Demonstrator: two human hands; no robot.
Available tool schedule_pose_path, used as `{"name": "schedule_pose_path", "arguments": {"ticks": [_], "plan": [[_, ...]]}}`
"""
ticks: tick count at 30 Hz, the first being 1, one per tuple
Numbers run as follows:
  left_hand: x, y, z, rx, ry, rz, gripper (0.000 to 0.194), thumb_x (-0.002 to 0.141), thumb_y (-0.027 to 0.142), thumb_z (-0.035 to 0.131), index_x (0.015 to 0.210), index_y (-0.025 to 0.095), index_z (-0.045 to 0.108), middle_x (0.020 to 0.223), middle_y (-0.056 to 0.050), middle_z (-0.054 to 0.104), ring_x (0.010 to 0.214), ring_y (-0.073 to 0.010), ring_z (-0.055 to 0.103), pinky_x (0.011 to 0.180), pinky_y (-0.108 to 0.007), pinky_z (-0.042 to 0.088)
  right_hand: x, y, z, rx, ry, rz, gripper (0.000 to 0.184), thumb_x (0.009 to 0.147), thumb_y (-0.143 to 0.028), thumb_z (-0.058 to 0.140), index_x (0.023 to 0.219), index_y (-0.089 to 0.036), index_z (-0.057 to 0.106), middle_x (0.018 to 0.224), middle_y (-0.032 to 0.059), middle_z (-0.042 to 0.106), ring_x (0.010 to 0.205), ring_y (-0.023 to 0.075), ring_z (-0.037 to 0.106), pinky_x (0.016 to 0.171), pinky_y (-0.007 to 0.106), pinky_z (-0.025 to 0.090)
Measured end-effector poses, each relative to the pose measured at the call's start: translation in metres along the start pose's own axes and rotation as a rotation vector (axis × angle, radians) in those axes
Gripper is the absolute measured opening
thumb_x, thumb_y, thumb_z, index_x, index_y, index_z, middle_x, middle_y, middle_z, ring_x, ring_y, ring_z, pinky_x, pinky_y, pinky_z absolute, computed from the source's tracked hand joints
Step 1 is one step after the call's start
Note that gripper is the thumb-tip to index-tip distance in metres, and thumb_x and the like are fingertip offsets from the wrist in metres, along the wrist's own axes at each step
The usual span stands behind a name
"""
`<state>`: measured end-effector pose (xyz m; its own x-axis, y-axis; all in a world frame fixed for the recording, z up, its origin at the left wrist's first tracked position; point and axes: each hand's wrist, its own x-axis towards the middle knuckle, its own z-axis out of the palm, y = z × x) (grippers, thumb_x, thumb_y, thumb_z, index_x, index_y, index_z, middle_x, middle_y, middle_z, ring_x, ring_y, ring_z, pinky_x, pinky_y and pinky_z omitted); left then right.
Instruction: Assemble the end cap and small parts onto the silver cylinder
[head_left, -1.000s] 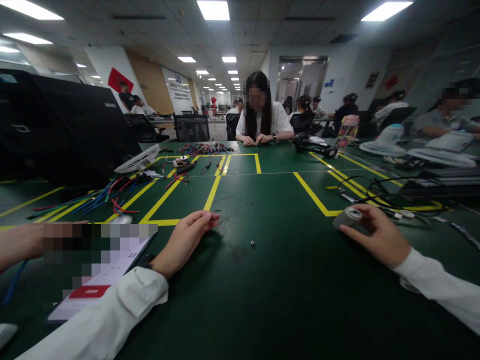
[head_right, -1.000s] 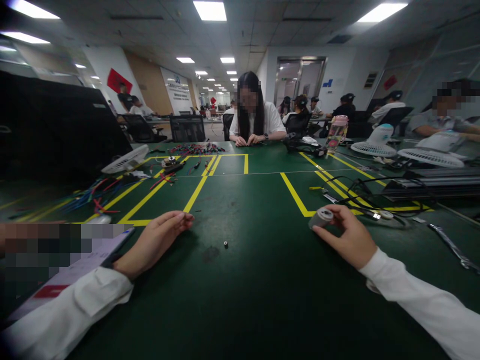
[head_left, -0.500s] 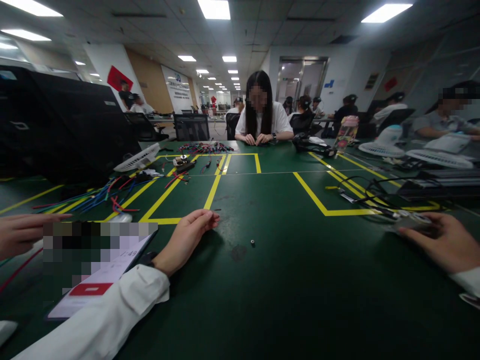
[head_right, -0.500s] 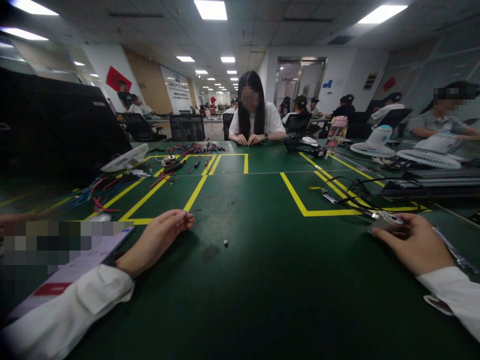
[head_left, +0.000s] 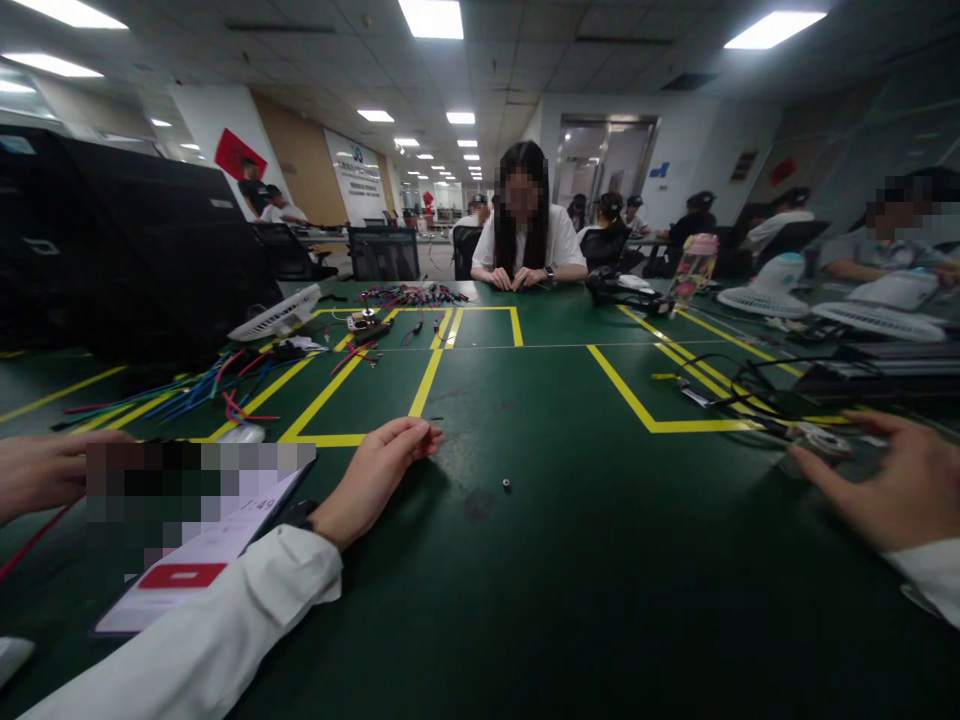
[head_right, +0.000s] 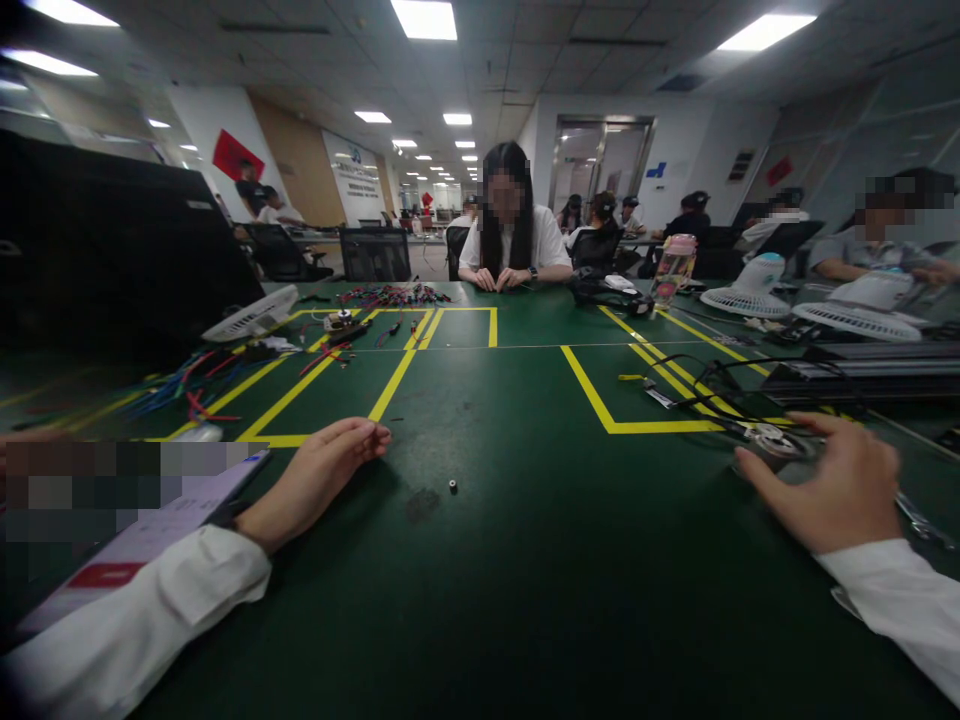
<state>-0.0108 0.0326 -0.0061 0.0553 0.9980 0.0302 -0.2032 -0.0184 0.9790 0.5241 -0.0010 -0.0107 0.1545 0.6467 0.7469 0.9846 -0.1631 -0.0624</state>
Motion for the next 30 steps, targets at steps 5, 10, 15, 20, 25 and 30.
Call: {"name": "schedule_pose_path", "arguments": {"ticks": [5,10,15,20,25,30], "plan": [[0.002,-0.001,0.002,0.046,0.014,0.011,0.017,0.077,0.030,0.064,0.081,0.014,0.068,0.084,-0.005,0.066,0.079,-0.0148,0.059,0.076,-0.027,0.044,-0.014,-0.095,-0.025,0.360,-0.058,-0.608,0.036,0.070,-0.032,0.064,0.103,-0.021,0.056,0.108,0.0081,0.059,0.105,0.0230,0.052,0.092,0.041,0.038],[0.002,-0.003,0.002,0.074,0.020,0.035,0.017,0.076,0.031,0.064,0.080,0.014,0.067,0.083,-0.005,0.067,0.079,-0.0155,0.059,0.076,-0.028,0.044,-0.026,-0.219,-0.028,0.797,-0.586,-0.648,0.029,0.082,-0.028,0.053,0.109,-0.021,0.056,0.103,0.0066,0.060,0.096,0.0170,0.054,0.084,0.036,0.045],[0.000,-0.001,0.001,0.066,0.020,0.040,0.017,0.075,0.030,0.064,0.079,0.014,0.068,0.082,-0.004,0.066,0.077,-0.0149,0.059,0.074,-0.027,0.044,-0.028,-0.293,-0.018,0.859,-0.698,-0.576,0.025,0.077,-0.033,0.060,0.098,-0.020,0.063,0.096,0.0065,0.059,0.089,0.0178,0.054,0.082,0.038,0.044],[-0.001,0.000,0.001,0.012,0.026,0.033,0.015,0.075,0.029,0.065,0.077,0.014,0.068,0.080,-0.004,0.066,0.074,-0.0143,0.058,0.072,-0.027,0.043,-0.012,-0.282,-0.016,0.878,-0.659,-0.538,0.015,0.084,-0.028,0.051,0.085,-0.019,0.063,0.084,0.0045,0.060,0.077,0.0133,0.055,0.072,0.029,0.046],[-0.001,0.000,0.000,0.011,0.013,0.033,0.015,0.075,0.028,0.065,0.078,0.014,0.067,0.081,-0.004,0.066,0.073,-0.0132,0.058,0.072,-0.026,0.043,0.031,-0.186,-0.024,0.526,-0.218,-0.446,0.023,0.082,-0.038,0.051,0.091,-0.020,0.062,0.097,0.0059,0.063,0.095,0.0201,0.056,0.087,0.037,0.040],[0.000,-0.002,0.000,0.064,0.030,0.026,0.016,0.074,0.030,0.066,0.078,0.015,0.067,0.081,-0.004,0.067,0.073,-0.0141,0.059,0.072,-0.027,0.044,0.053,-0.065,-0.023,0.086,-0.310,-0.096,0.030,0.079,-0.041,0.048,0.092,-0.017,0.060,0.093,0.0100,0.064,0.081,0.0222,0.059,0.074,0.033,0.042]]}}
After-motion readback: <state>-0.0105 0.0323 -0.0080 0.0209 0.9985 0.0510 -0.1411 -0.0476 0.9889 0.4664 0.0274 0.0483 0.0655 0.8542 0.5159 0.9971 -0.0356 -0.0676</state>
